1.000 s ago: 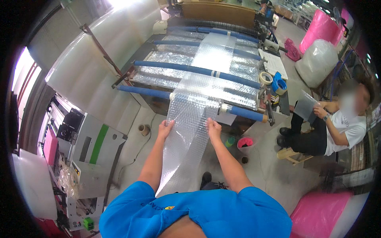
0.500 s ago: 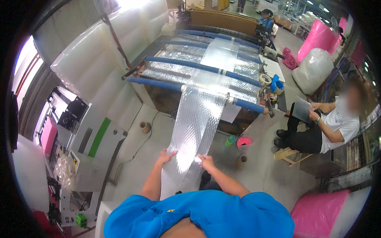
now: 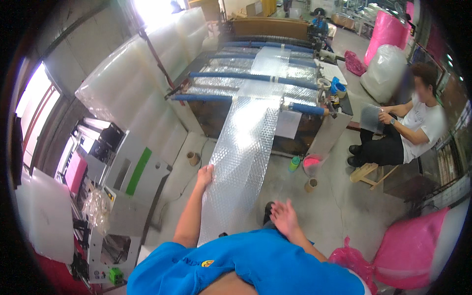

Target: The person handles a sheet of bubble wrap, pulling it from a roll and smoothing it out with both hands. The person then folds the bubble wrap over itself and continues to adjust its position.

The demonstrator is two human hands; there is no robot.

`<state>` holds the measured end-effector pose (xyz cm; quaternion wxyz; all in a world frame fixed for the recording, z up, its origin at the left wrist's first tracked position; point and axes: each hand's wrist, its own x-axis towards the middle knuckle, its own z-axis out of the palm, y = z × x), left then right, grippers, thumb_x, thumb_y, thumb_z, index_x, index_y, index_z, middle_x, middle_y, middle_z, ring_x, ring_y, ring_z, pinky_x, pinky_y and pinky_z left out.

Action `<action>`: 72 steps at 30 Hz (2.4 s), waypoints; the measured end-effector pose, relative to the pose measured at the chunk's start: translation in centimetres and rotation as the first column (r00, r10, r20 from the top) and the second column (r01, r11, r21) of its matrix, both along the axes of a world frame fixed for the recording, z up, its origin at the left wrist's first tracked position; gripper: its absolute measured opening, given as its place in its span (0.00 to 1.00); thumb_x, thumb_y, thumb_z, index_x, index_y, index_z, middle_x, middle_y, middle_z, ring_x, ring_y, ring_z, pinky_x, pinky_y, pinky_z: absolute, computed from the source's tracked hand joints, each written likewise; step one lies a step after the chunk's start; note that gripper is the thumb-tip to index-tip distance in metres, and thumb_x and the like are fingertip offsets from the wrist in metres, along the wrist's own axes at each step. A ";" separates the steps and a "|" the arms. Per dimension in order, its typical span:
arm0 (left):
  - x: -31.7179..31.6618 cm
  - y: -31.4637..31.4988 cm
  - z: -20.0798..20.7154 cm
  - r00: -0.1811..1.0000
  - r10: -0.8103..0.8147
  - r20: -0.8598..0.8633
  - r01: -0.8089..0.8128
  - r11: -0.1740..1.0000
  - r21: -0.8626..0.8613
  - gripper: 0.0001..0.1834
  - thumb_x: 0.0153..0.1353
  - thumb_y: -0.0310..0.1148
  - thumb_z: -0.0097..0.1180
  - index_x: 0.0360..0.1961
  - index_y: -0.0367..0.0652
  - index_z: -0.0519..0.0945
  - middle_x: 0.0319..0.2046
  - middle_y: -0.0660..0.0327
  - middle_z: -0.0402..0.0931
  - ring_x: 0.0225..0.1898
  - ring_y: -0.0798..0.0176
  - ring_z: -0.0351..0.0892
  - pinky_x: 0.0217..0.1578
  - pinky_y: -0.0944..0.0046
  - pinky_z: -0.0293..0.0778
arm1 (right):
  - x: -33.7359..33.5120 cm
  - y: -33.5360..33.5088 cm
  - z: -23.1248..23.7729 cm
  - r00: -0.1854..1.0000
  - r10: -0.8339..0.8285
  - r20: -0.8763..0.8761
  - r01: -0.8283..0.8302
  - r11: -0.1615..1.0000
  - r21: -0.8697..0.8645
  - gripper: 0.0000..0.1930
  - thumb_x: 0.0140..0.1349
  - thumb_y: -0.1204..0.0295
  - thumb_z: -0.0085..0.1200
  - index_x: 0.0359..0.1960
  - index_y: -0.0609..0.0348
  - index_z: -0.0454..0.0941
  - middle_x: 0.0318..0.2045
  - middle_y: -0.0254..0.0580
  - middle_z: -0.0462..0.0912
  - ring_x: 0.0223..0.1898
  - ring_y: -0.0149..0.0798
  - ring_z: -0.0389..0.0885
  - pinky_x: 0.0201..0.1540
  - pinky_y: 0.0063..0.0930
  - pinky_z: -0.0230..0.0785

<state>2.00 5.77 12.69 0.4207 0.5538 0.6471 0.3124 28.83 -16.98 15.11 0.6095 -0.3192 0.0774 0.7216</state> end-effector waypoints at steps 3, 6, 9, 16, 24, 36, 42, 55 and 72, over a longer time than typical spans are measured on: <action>0.7 -0.2 -0.5 1.000 0.019 0.005 -0.019 0.998 0.068 0.21 0.55 0.44 0.45 0.35 0.32 0.73 0.23 0.54 0.73 0.21 0.65 0.72 0.22 0.65 0.68 | 2.2 -6.6 -0.3 0.985 -0.100 -0.144 0.120 0.983 0.137 0.31 0.54 0.41 0.33 0.34 0.58 0.73 0.22 0.41 0.72 0.25 0.36 0.67 0.24 0.25 0.60; -0.9 1.0 -6.0 0.992 0.011 -0.129 0.029 0.952 0.305 0.22 0.55 0.44 0.45 0.35 0.32 0.72 0.21 0.55 0.72 0.18 0.66 0.71 0.18 0.66 0.67 | 2.4 -6.9 -2.7 0.949 -0.098 -0.301 0.168 0.962 0.216 0.35 0.51 0.37 0.31 0.30 0.60 0.74 0.20 0.41 0.70 0.21 0.34 0.64 0.19 0.21 0.55; 1.4 0.6 -3.9 0.998 -0.034 -0.048 0.035 0.999 0.033 0.22 0.56 0.45 0.44 0.34 0.31 0.72 0.19 0.53 0.72 0.16 0.63 0.71 0.19 0.65 0.68 | 1.0 0.7 -7.6 0.991 0.068 -0.111 -0.052 0.988 0.145 0.38 0.48 0.34 0.30 0.26 0.62 0.73 0.16 0.38 0.67 0.16 0.31 0.59 0.16 0.20 0.48; -1.1 2.0 -8.1 0.965 -0.088 -0.248 0.125 0.982 0.140 0.23 0.54 0.47 0.44 0.30 0.32 0.72 0.19 0.47 0.72 0.22 0.54 0.73 0.26 0.60 0.68 | 3.9 -2.2 -3.2 0.839 -0.162 -0.519 0.345 0.897 0.278 0.38 0.48 0.34 0.30 0.29 0.64 0.71 0.13 0.35 0.60 0.14 0.29 0.55 0.12 0.20 0.45; 1.0 1.9 -7.5 0.988 -0.088 -0.129 0.074 0.991 -0.111 0.21 0.56 0.45 0.44 0.31 0.34 0.73 0.17 0.56 0.71 0.18 0.65 0.70 0.21 0.64 0.67 | 3.4 7.9 -5.5 0.920 0.046 -0.388 0.077 0.952 0.295 0.39 0.43 0.31 0.31 0.24 0.61 0.70 0.12 0.33 0.57 0.15 0.28 0.53 0.14 0.19 0.45; 1.8 3.3 -9.7 0.949 -0.157 -0.274 0.081 0.959 -0.270 0.22 0.55 0.47 0.44 0.32 0.35 0.73 0.19 0.53 0.72 0.22 0.60 0.72 0.28 0.61 0.68 | 5.3 11.4 -3.7 0.901 0.065 -0.429 0.050 0.967 0.251 0.34 0.45 0.33 0.34 0.21 0.58 0.63 0.12 0.33 0.59 0.15 0.27 0.54 0.13 0.19 0.44; 2.8 3.4 -10.3 0.943 -0.206 -0.260 0.102 0.926 -0.364 0.26 0.54 0.51 0.42 0.37 0.35 0.73 0.33 0.42 0.72 0.40 0.46 0.71 0.41 0.56 0.65 | 9.8 3.0 -3.3 0.842 -0.107 -0.528 0.303 0.905 0.298 0.35 0.45 0.33 0.34 0.25 0.58 0.66 0.13 0.33 0.59 0.13 0.27 0.52 0.13 0.20 0.42; 6.0 13.9 -10.6 0.971 -0.087 -0.223 0.067 0.993 -0.095 0.27 0.55 0.50 0.42 0.44 0.36 0.70 0.37 0.45 0.72 0.41 0.51 0.72 0.43 0.60 0.65 | 11.3 3.9 -1.6 0.738 -0.050 -0.673 0.313 0.909 0.276 0.33 0.47 0.35 0.33 0.22 0.59 0.63 0.11 0.34 0.58 0.13 0.28 0.53 0.13 0.18 0.45; 11.1 15.8 -4.2 0.998 -0.057 -0.012 0.055 0.992 -0.110 0.29 0.41 0.50 0.60 0.35 0.34 0.73 0.27 0.57 0.75 0.28 0.66 0.73 0.31 0.67 0.69 | 9.6 15.4 -2.5 0.741 0.063 -0.668 0.249 0.899 0.361 0.29 0.51 0.39 0.35 0.18 0.57 0.59 0.11 0.33 0.55 0.11 0.27 0.50 0.12 0.20 0.44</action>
